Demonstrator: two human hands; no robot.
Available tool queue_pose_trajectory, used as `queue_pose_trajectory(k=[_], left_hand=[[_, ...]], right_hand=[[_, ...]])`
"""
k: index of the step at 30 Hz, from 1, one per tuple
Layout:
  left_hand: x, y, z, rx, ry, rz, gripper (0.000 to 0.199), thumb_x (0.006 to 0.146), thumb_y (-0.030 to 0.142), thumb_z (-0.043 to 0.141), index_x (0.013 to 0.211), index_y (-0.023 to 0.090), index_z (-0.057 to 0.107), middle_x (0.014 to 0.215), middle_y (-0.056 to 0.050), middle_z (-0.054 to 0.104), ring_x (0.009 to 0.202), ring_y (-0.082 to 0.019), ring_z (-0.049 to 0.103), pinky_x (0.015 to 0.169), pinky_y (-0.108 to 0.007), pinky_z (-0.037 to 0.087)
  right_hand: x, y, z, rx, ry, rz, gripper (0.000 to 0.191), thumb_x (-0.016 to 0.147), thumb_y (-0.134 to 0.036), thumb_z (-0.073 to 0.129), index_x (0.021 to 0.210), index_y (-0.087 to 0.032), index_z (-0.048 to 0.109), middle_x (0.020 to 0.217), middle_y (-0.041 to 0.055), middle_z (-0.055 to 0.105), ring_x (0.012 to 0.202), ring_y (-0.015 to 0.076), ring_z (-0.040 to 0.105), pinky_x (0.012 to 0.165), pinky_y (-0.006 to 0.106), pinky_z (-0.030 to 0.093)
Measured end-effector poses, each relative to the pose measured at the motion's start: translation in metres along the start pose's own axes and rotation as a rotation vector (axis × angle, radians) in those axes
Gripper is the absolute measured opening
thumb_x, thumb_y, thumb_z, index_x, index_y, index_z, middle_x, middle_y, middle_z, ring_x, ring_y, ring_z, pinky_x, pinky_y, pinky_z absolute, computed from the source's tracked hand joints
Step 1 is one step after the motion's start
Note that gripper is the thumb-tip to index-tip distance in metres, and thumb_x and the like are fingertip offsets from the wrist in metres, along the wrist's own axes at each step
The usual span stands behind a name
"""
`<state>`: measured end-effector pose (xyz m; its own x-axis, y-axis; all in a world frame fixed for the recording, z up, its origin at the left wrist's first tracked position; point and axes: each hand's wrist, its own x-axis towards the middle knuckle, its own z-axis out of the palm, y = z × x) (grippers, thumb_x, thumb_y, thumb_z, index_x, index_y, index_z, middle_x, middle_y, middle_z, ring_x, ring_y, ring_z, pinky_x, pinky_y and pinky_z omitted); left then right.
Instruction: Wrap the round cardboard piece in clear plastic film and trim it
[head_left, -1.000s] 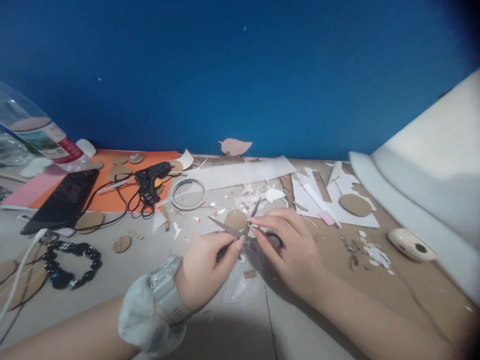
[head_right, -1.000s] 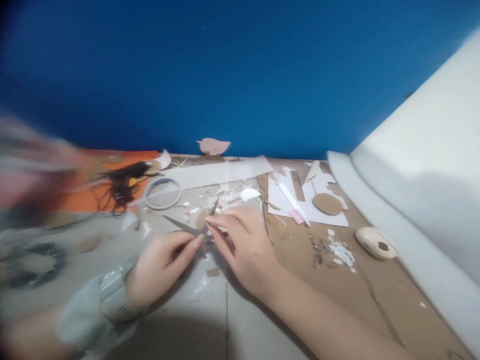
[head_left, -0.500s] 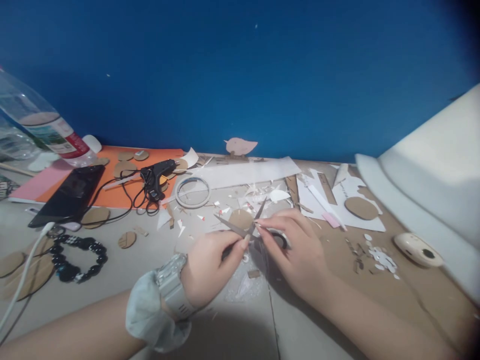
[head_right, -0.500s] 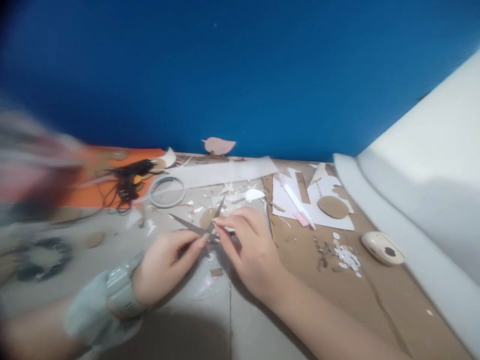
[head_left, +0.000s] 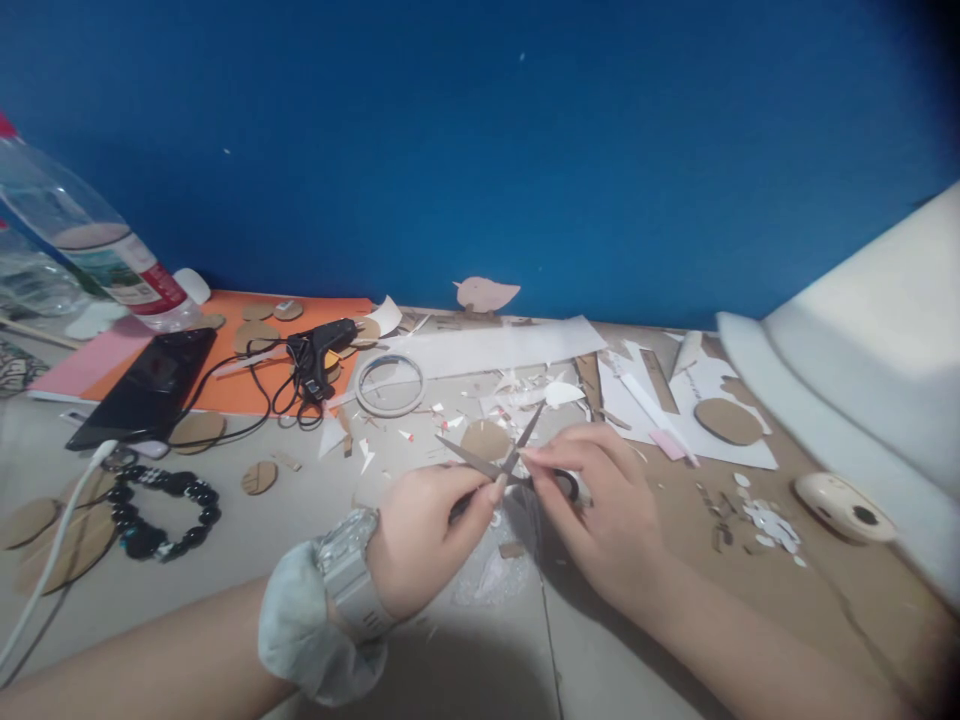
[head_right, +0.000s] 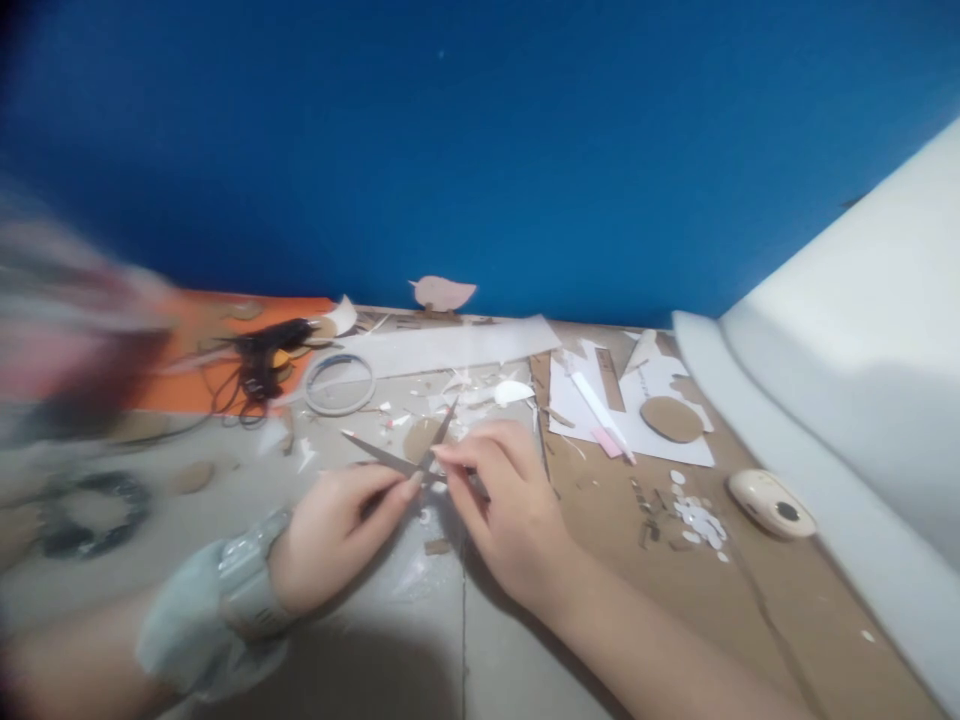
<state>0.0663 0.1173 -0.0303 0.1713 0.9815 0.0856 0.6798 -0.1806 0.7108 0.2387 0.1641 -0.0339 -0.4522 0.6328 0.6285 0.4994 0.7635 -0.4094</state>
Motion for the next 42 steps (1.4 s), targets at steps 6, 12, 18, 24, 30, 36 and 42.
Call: queue_pose_trajectory(k=[6, 12, 18, 24, 30, 36, 42], left_hand=[[0.000, 0.000, 0.000, -0.020, 0.006, -0.007, 0.034, 0.092, 0.030, 0.039, 0.070, 0.016, 0.061, 0.065, -0.001, 0.063, 0.059, -0.012, 0.054, 0.058, -0.022, 0.037], [0.000, -0.001, 0.000, -0.023, 0.003, -0.023, 0.035, 0.092, 0.032, 0.038, 0.071, 0.016, 0.061, 0.064, -0.001, 0.062, 0.059, -0.012, 0.053, 0.057, -0.023, 0.036], [0.002, -0.003, -0.002, -0.086, 0.028, -0.057, 0.037, 0.093, 0.034, 0.037, 0.067, 0.016, 0.057, 0.057, 0.002, 0.054, 0.055, -0.010, 0.049, 0.055, -0.022, 0.036], [0.004, -0.005, -0.004, -0.165, -0.016, -0.111, 0.040, 0.092, 0.039, 0.035, 0.070, 0.016, 0.059, 0.050, 0.005, 0.048, 0.047, -0.009, 0.045, 0.050, -0.021, 0.035], [0.005, -0.007, -0.003, -0.185, -0.032, -0.131, 0.038, 0.092, 0.039, 0.036, 0.072, 0.016, 0.059, 0.052, 0.004, 0.048, 0.049, -0.009, 0.046, 0.051, -0.020, 0.036], [0.007, -0.010, -0.003, -0.157, -0.105, -0.103, 0.035, 0.092, 0.035, 0.036, 0.069, 0.016, 0.055, 0.055, 0.003, 0.050, 0.053, -0.011, 0.046, 0.052, -0.021, 0.036], [0.008, -0.012, -0.002, -0.107, -0.123, -0.060, 0.033, 0.092, 0.032, 0.036, 0.071, 0.016, 0.057, 0.062, 0.002, 0.055, 0.059, -0.011, 0.049, 0.057, -0.021, 0.037]], right_hand=[[-0.003, 0.002, 0.000, 0.014, 0.001, -0.038, 0.020, 0.082, -0.009, 0.056, 0.097, -0.023, 0.054, 0.086, 0.0031, 0.051, 0.081, 0.0177, 0.054, 0.069, 0.033, 0.046], [-0.003, 0.002, -0.001, 0.015, -0.001, -0.035, 0.019, 0.083, -0.011, 0.055, 0.097, -0.024, 0.054, 0.085, 0.0032, 0.052, 0.080, 0.0186, 0.054, 0.068, 0.034, 0.046], [0.003, 0.009, -0.003, 0.008, 0.050, 0.065, 0.012, 0.085, -0.014, 0.051, 0.093, -0.023, 0.050, 0.086, 0.0034, 0.053, 0.083, 0.0193, 0.054, 0.071, 0.035, 0.044], [0.009, 0.021, -0.003, 0.029, -0.041, 0.273, 0.005, 0.089, -0.024, 0.048, 0.093, -0.022, 0.050, 0.092, 0.0039, 0.054, 0.090, 0.0203, 0.053, 0.077, 0.036, 0.043], [0.009, 0.021, -0.004, 0.019, -0.122, 0.345, 0.012, 0.090, -0.027, 0.046, 0.082, -0.022, 0.052, 0.081, 0.0022, 0.057, 0.077, 0.0185, 0.055, 0.065, 0.031, 0.044], [0.012, 0.016, -0.009, 0.060, -0.171, 0.253, 0.010, 0.091, -0.023, 0.045, 0.091, -0.022, 0.055, 0.091, 0.0035, 0.059, 0.087, 0.0191, 0.056, 0.075, 0.033, 0.044], [0.009, 0.010, -0.008, 0.064, -0.262, 0.148, 0.008, 0.090, -0.021, 0.048, 0.092, -0.022, 0.055, 0.095, 0.0039, 0.058, 0.094, 0.0194, 0.053, 0.081, 0.035, 0.042]])
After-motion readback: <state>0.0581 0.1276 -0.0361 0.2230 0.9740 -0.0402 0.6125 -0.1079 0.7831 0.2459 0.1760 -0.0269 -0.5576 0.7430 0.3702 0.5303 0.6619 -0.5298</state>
